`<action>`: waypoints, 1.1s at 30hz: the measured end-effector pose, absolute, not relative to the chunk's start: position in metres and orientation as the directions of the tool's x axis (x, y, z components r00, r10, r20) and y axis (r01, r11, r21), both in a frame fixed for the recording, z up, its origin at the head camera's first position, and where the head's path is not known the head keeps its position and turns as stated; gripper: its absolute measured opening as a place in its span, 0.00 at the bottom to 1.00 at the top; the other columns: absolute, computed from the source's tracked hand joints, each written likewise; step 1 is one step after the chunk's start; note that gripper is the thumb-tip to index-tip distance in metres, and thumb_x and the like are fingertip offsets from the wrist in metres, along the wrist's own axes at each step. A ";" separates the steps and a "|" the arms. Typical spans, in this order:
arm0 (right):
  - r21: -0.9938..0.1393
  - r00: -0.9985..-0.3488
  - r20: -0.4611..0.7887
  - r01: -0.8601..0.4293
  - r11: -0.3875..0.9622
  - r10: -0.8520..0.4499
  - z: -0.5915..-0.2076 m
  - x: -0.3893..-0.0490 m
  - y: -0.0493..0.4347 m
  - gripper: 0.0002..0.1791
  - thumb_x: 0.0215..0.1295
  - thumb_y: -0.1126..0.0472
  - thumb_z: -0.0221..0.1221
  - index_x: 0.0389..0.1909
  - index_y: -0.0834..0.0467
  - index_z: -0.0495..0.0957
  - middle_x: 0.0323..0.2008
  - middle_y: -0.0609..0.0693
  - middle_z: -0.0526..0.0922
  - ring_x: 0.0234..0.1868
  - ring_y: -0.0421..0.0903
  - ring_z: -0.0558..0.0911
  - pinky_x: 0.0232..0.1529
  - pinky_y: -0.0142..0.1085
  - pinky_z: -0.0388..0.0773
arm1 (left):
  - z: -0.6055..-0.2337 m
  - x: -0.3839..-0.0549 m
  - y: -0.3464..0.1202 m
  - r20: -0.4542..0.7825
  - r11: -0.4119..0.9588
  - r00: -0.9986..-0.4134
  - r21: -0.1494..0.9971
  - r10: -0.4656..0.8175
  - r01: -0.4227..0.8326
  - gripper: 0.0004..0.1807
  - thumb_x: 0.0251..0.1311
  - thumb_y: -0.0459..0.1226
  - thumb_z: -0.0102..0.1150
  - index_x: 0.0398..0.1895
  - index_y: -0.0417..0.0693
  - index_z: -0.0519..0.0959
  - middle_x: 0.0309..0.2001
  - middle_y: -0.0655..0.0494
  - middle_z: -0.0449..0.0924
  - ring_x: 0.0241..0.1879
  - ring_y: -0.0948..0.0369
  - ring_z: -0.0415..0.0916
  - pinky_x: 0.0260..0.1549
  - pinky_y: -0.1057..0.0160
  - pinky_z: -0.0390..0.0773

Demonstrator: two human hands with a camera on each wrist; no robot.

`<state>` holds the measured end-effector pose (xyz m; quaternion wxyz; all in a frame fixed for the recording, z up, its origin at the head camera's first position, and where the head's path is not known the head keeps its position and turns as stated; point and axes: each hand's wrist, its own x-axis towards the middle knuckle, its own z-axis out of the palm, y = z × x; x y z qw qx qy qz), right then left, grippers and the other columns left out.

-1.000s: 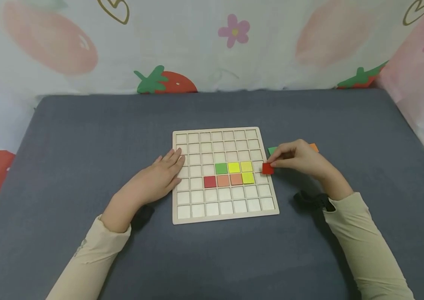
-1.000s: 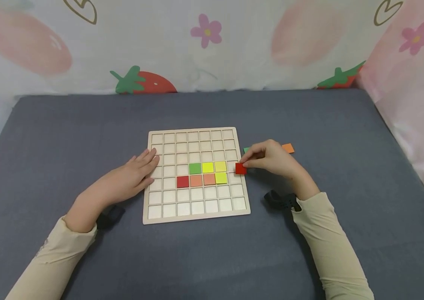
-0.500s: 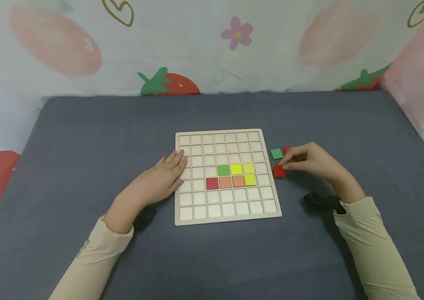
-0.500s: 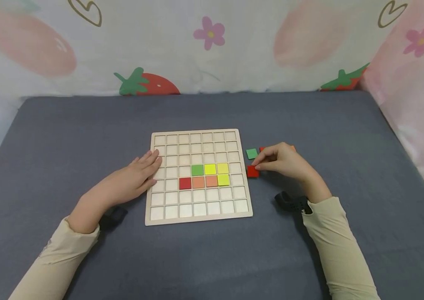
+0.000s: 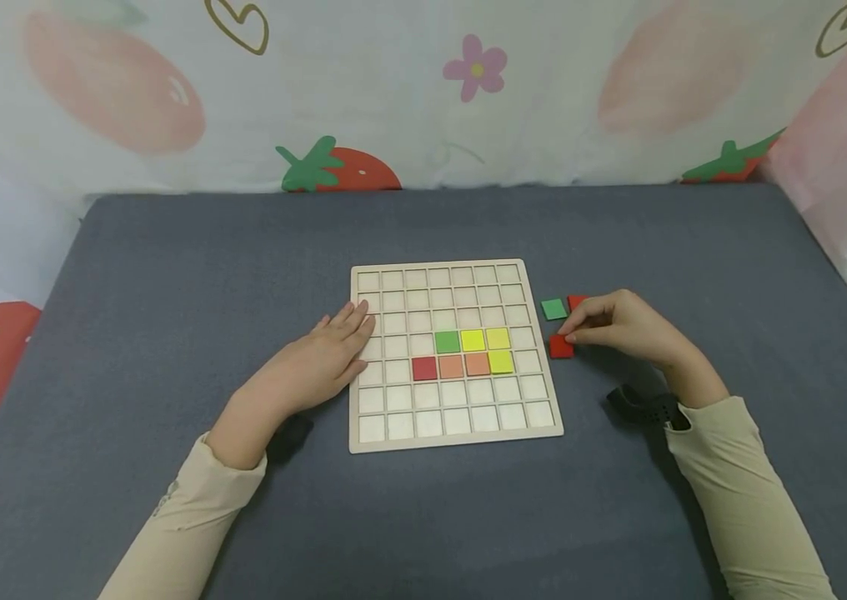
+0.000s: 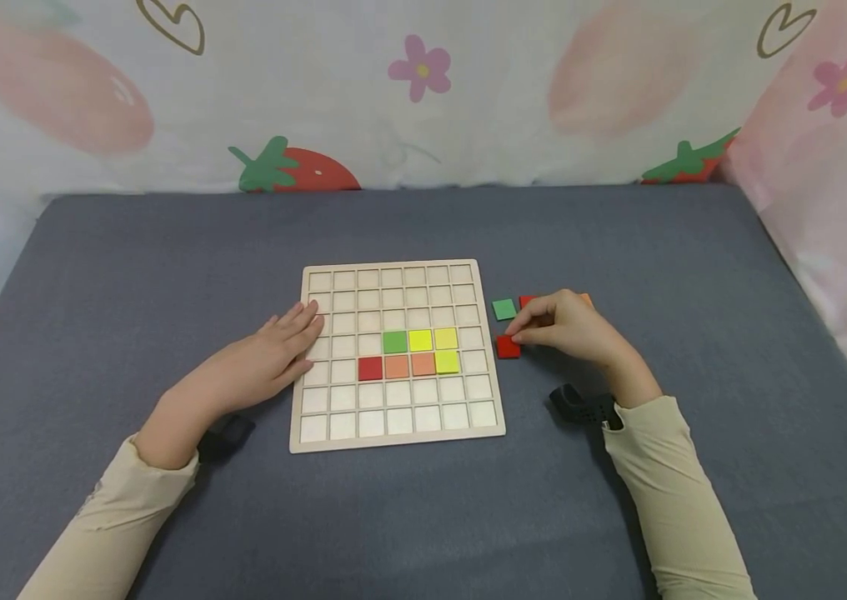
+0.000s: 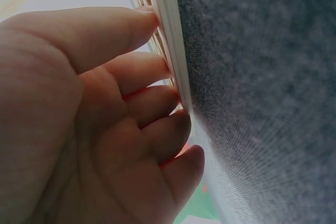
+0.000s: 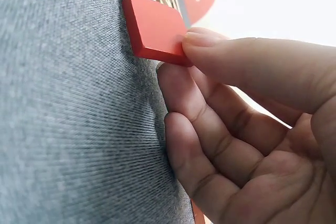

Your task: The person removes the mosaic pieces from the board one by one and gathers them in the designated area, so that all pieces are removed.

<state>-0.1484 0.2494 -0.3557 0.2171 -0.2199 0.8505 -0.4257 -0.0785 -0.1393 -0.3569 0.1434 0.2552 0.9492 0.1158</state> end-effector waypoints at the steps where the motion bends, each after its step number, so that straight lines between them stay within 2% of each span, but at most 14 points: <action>1: -0.819 -0.810 -0.182 -0.189 0.542 -0.557 -0.356 -0.149 0.249 0.05 0.61 0.69 0.61 0.35 0.65 0.84 0.35 0.54 0.84 0.33 0.38 0.78 0.35 0.29 0.75 | -0.357 -0.079 -0.140 -0.213 0.844 -0.829 0.291 0.517 0.451 0.30 0.69 0.38 0.47 0.69 0.31 0.56 0.72 0.37 0.46 0.71 0.46 0.42 0.66 0.46 0.50; 23: -0.779 -0.821 -0.144 -0.250 0.575 -0.553 -0.357 -0.158 0.242 0.05 0.60 0.70 0.61 0.35 0.64 0.84 0.37 0.55 0.83 0.33 0.37 0.77 0.34 0.28 0.74 | -0.353 -0.079 -0.147 -0.205 0.850 -0.837 0.279 0.507 0.447 0.30 0.69 0.37 0.47 0.69 0.30 0.56 0.72 0.36 0.47 0.71 0.45 0.42 0.66 0.45 0.51; 33: -0.771 -0.832 -0.155 -0.235 0.592 -0.532 -0.358 -0.149 0.249 0.05 0.60 0.68 0.62 0.36 0.62 0.85 0.38 0.54 0.83 0.35 0.39 0.77 0.35 0.28 0.74 | -0.357 -0.079 -0.140 -0.227 0.841 -0.822 0.293 0.522 0.454 0.30 0.70 0.38 0.46 0.70 0.32 0.56 0.72 0.38 0.46 0.72 0.46 0.41 0.66 0.47 0.50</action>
